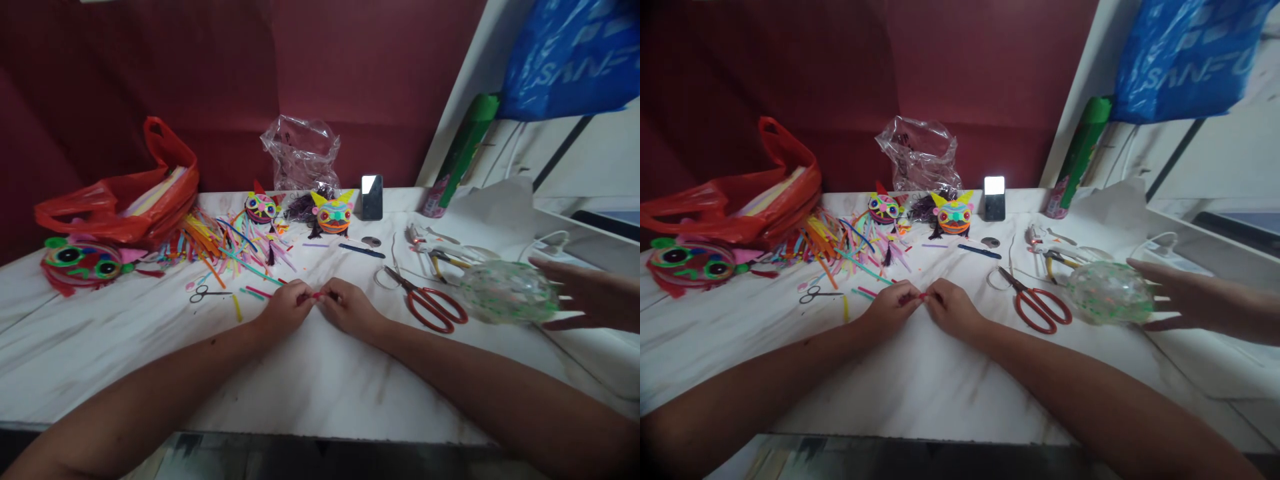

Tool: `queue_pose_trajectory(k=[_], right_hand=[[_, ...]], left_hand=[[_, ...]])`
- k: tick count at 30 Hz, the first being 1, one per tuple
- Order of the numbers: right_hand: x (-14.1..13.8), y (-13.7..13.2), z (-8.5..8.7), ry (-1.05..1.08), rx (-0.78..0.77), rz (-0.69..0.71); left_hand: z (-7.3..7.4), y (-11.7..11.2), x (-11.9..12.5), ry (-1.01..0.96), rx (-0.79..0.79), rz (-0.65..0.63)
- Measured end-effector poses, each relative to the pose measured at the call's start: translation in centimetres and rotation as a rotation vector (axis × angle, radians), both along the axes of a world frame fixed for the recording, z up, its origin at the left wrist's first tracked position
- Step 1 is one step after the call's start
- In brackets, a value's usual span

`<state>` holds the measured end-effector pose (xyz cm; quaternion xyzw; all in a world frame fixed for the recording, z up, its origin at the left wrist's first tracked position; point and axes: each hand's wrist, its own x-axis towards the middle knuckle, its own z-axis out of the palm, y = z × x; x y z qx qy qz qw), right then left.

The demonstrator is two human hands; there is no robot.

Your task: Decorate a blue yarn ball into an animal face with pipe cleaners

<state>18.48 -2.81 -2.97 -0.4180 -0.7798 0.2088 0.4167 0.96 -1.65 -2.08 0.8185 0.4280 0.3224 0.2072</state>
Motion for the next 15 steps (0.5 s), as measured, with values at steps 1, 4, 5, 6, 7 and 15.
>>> queue_pose_trajectory(k=[1, 4, 5, 6, 7, 15], right_hand=[[0.02, -0.03, 0.02, -0.008, 0.023, 0.004], [0.2, 0.01, 0.11, -0.044, 0.111, 0.028], [0.29, 0.06, 0.15, -0.065, 0.144, 0.045], [0.38, 0.13, 0.17, -0.092, 0.171, 0.068], [0.45, 0.2, 0.17, -0.123, 0.188, 0.096], [0.21, 0.07, -0.2, 0.032, 0.012, 0.071]], left_hand=[[0.07, -0.03, -0.01, 0.004, 0.0, -0.005], [0.09, -0.13, -0.06, 0.003, 0.02, -0.011], [0.02, -0.15, -0.07, 0.006, 0.036, -0.014], [-0.08, -0.17, -0.08, 0.016, 0.057, -0.019], [-0.19, -0.18, -0.07, 0.031, 0.084, -0.028], [0.36, -0.4, -0.1, 0.021, 0.128, -0.02]])
